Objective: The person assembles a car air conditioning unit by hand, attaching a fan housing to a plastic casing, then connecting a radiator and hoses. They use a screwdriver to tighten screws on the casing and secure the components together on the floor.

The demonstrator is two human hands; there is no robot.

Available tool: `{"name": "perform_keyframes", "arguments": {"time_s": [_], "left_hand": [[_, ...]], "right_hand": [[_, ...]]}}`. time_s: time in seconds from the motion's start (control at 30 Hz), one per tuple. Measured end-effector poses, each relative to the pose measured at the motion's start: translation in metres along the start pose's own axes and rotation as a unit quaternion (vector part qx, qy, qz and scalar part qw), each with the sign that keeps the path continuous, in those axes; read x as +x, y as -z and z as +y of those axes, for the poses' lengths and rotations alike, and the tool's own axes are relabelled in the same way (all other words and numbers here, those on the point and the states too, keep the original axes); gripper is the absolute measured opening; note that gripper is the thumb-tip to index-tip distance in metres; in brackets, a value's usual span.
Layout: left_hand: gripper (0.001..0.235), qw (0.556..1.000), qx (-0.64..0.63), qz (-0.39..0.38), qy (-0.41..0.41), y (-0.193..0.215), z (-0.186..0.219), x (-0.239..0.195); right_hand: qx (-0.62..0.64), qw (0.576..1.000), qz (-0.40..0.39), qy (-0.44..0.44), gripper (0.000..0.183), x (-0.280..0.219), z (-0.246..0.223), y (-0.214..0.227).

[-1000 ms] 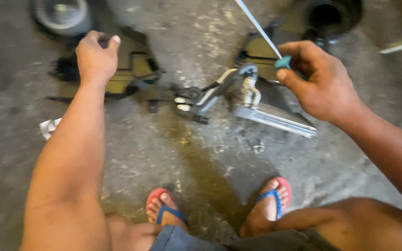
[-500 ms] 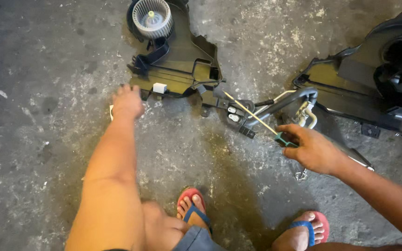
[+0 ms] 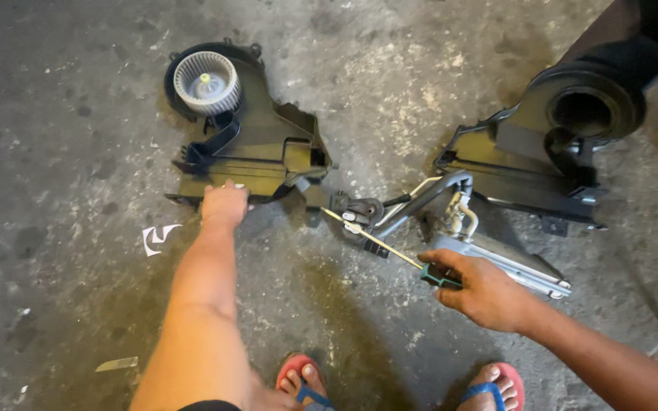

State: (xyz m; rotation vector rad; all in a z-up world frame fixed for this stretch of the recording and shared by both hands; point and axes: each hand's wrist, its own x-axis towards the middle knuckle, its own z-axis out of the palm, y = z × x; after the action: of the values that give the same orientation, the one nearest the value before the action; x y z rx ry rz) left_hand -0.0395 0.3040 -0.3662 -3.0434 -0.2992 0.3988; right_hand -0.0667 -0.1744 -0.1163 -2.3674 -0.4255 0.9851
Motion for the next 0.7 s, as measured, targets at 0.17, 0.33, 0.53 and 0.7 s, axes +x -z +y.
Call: {"name": "perform_keyframes", "arguments": {"time_s": [0.17,0.33,0.53,0.7], "left_hand": [[0.035,0.991,-0.049,0.109,-0.056,0.083,0.033,0.01],[0.047,0.965,-0.174,0.194,-0.002,0.208,0.06,-0.009],[0.039,0.912,-0.348,0.217,-0.009,0.283,0.061,-0.056],[0.037,0.904,-0.383,0.189,0.008,0.283,0.066,-0.059]], "right_hand": [[0.039,0.997,0.037,-0.051,0.069,-0.008,-0.013,0.018],[0.056,0.991,0.097,0.078,0.066,-0.003,-0.021,0.031],[0.05,0.964,0.204,0.165,0.057,-0.013,-0.037,0.048],[0.017,0.939,0.244,0.241,0.049,-0.021,-0.046,0.05]]}}
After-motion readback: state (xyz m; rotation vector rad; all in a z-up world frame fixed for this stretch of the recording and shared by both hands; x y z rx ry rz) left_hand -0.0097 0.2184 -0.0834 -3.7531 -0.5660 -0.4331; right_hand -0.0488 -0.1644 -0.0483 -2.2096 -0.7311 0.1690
